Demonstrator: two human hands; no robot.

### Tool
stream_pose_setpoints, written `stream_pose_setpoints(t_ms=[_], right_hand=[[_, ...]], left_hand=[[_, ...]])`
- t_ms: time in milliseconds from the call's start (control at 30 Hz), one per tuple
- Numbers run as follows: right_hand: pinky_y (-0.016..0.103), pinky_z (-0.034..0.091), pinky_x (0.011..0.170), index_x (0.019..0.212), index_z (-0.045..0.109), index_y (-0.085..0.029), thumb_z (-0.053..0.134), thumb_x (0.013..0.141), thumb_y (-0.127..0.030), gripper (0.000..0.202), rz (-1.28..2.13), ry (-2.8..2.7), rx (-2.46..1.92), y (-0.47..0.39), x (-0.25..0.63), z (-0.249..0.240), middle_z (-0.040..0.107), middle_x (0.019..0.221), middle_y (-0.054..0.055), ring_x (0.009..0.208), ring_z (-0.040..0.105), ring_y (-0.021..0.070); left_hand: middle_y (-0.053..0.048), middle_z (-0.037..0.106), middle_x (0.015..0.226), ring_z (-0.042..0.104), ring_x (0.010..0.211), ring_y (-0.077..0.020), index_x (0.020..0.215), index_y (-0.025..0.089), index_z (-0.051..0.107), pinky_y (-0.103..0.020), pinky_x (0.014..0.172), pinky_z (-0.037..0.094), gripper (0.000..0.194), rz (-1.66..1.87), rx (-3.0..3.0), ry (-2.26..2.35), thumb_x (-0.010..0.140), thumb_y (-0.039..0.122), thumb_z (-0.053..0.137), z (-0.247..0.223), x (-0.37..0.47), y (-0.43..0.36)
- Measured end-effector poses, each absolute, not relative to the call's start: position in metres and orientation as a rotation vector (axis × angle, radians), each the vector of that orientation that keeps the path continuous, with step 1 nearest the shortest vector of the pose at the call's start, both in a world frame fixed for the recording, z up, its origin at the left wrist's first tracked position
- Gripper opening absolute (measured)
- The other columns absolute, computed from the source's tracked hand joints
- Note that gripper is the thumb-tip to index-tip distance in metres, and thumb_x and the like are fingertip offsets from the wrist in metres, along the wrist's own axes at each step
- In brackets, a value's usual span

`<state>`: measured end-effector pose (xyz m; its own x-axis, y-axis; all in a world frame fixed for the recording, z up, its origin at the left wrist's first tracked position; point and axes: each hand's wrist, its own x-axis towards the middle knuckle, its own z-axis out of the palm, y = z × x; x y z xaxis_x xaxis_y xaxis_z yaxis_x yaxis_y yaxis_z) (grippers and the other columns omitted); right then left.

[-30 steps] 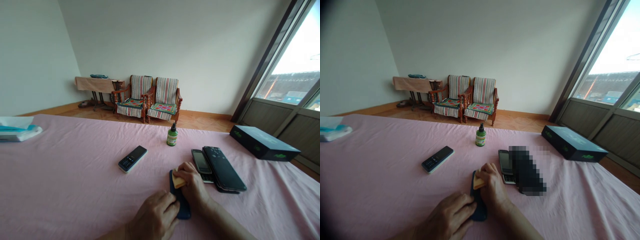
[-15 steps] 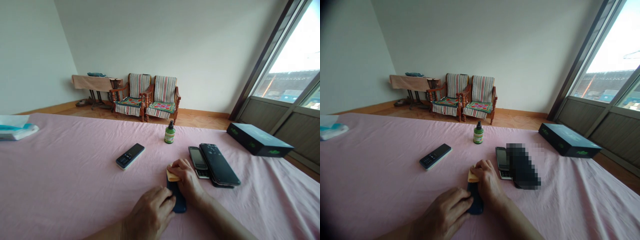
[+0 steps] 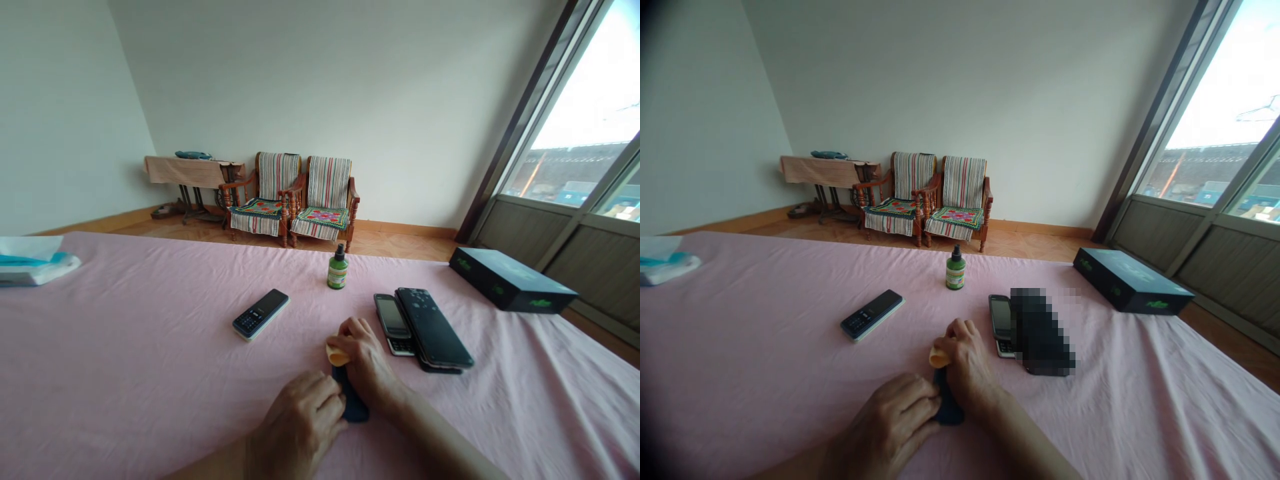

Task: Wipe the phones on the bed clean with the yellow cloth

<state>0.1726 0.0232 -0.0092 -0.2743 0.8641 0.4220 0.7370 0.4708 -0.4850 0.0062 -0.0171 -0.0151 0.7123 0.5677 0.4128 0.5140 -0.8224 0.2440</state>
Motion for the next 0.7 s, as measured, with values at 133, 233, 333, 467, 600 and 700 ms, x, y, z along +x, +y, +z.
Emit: stream_pose_setpoints(t_ms=[133, 233, 333, 467, 600, 700], right_hand=[[0.027, 0.038, 0.068, 0.064, 0.066, -0.017, 0.056, 0.077, 0.003, 0.025, 0.285, -2.118, -1.222, 0.011, 0.168, -0.016, 0.053, 0.081, 0.004, 0.081, 0.047, 0.0172], [0.026, 0.037, 0.066, 0.057, 0.061, -0.015, 0.056, 0.077, 0.004, 0.028, 0.309, -2.112, -1.194, 0.005, 0.166, -0.018, 0.053, 0.077, 0.004, 0.077, 0.047, 0.0162], [0.027, 0.039, 0.071, 0.072, 0.068, -0.017, 0.054, 0.077, 0.005, 0.027, 0.265, -2.022, -1.298, 0.01, 0.17, -0.016, 0.055, 0.085, 0.005, 0.082, 0.048, 0.0176], [0.029, 0.038, 0.074, 0.083, 0.071, -0.019, 0.049, 0.082, 0.003, 0.031, 0.157, -1.991, -1.424, 0.027, 0.183, -0.018, 0.056, 0.088, 0.006, 0.086, 0.048, 0.0191], [0.029, 0.037, 0.072, 0.076, 0.07, -0.019, 0.049, 0.085, 0.0, 0.029, 0.128, -1.987, -1.493, 0.036, 0.19, -0.024, 0.055, 0.082, 0.005, 0.082, 0.047, 0.0184], [0.029, 0.037, 0.072, 0.078, 0.07, -0.019, 0.049, 0.084, 0.0, 0.029, 0.115, -2.012, -1.48, 0.034, 0.187, -0.023, 0.055, 0.084, 0.005, 0.084, 0.046, 0.0188]], left_hand=[[-0.001, 0.064, 0.095, 0.063, 0.089, -0.0212, 0.09, 0.019, 0.061, -0.035, 0.083, 0.056, 0.017, 0.785, 2.787, 0.925, 0.079, 0.008, 0.069, -0.016, 0.006, -0.018], [-0.001, 0.065, 0.095, 0.063, 0.091, -0.0219, 0.09, 0.019, 0.062, -0.037, 0.085, 0.056, 0.019, 0.833, 2.778, 0.923, 0.078, 0.008, 0.071, -0.017, 0.007, -0.018], [-0.001, 0.065, 0.089, 0.063, 0.087, -0.0221, 0.088, 0.018, 0.062, -0.038, 0.082, 0.057, 0.022, 0.821, 2.777, 0.915, 0.074, 0.009, 0.076, -0.015, 0.008, -0.018], [-0.003, 0.065, 0.097, 0.063, 0.09, -0.021, 0.094, 0.017, 0.062, -0.036, 0.084, 0.057, 0.022, 0.827, 2.78, 0.862, 0.077, 0.01, 0.074, -0.011, 0.01, -0.018], [-0.005, 0.064, 0.114, 0.056, 0.113, -0.0234, 0.098, 0.016, 0.06, -0.037, 0.1, 0.049, 0.024, 0.861, 2.761, 0.812, 0.078, 0.008, 0.072, -0.012, 0.012, -0.016], [-0.004, 0.064, 0.112, 0.058, 0.11, -0.0215, 0.094, 0.017, 0.06, -0.034, 0.098, 0.051, 0.023, 0.836, 2.724, 0.783, 0.078, 0.008, 0.072, -0.013, 0.013, -0.015]])
